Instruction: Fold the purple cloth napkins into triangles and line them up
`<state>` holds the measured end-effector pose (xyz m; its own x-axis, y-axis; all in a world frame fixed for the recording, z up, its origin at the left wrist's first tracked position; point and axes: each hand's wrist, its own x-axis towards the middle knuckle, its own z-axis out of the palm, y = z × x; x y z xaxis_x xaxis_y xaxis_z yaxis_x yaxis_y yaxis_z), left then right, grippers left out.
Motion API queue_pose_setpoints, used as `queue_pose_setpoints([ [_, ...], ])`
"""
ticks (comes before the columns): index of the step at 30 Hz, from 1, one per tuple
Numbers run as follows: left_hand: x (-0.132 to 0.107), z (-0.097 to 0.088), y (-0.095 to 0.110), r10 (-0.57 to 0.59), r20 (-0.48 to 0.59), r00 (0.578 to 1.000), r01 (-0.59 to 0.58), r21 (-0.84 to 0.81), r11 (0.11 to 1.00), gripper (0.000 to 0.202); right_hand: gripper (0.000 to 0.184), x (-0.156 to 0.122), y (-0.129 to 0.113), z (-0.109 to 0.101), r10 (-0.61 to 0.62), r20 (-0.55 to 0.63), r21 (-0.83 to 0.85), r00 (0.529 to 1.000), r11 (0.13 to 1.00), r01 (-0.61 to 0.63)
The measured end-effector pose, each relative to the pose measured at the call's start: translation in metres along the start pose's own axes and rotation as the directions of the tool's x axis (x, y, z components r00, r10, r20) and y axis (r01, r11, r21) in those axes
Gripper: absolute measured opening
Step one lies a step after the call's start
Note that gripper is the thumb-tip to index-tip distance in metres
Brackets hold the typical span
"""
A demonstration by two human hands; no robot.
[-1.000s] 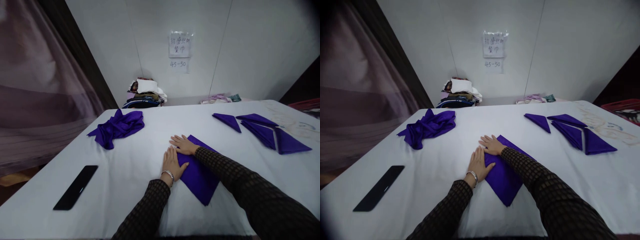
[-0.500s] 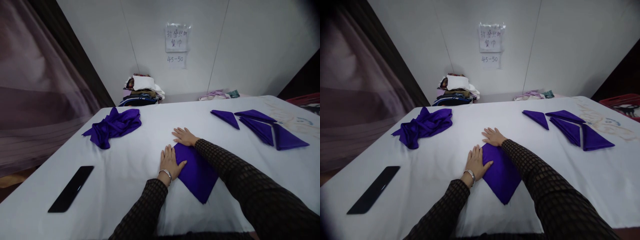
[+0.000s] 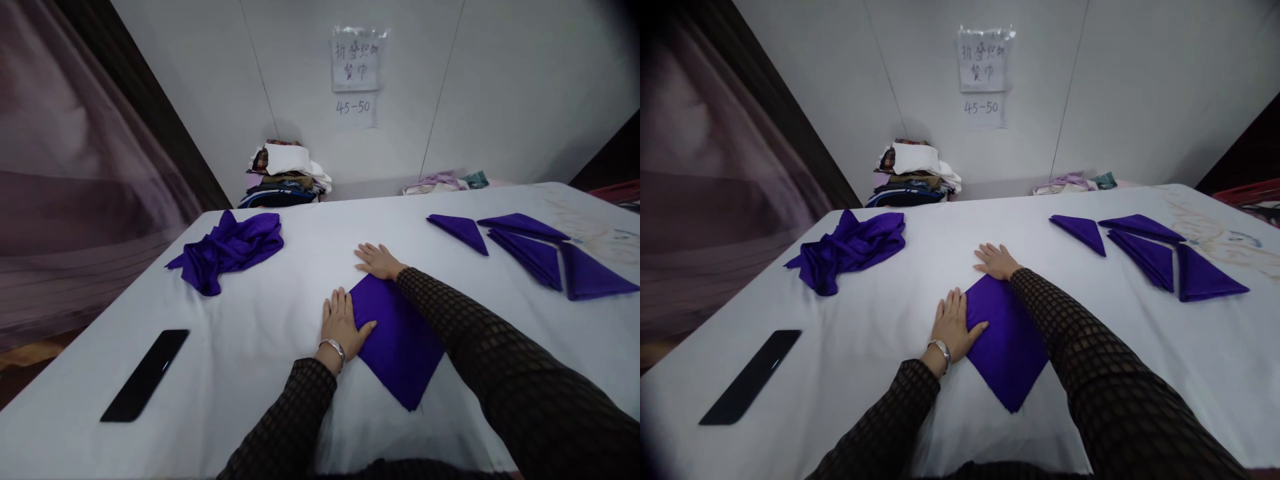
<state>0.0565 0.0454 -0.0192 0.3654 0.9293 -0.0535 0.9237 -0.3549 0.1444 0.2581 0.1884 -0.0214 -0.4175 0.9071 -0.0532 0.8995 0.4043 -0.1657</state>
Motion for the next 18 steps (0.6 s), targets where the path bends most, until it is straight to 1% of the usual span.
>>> queue_pose_setpoints([
  [13,-0.001,0.001,0.0,0.002,0.017,1.0,-0.002,-0.012,1.0,0.094,0.072,0.006,0.027,0.002,0.075,-0.028,-0.003,0.997,0.997,-0.075],
  [18,-0.001,0.003,-0.001,0.008,0.001,1.0,-0.008,-0.02,1.0,0.095,0.072,0.005,0.033,0.003,0.104,-0.03,-0.008,0.994,0.995,-0.104],
])
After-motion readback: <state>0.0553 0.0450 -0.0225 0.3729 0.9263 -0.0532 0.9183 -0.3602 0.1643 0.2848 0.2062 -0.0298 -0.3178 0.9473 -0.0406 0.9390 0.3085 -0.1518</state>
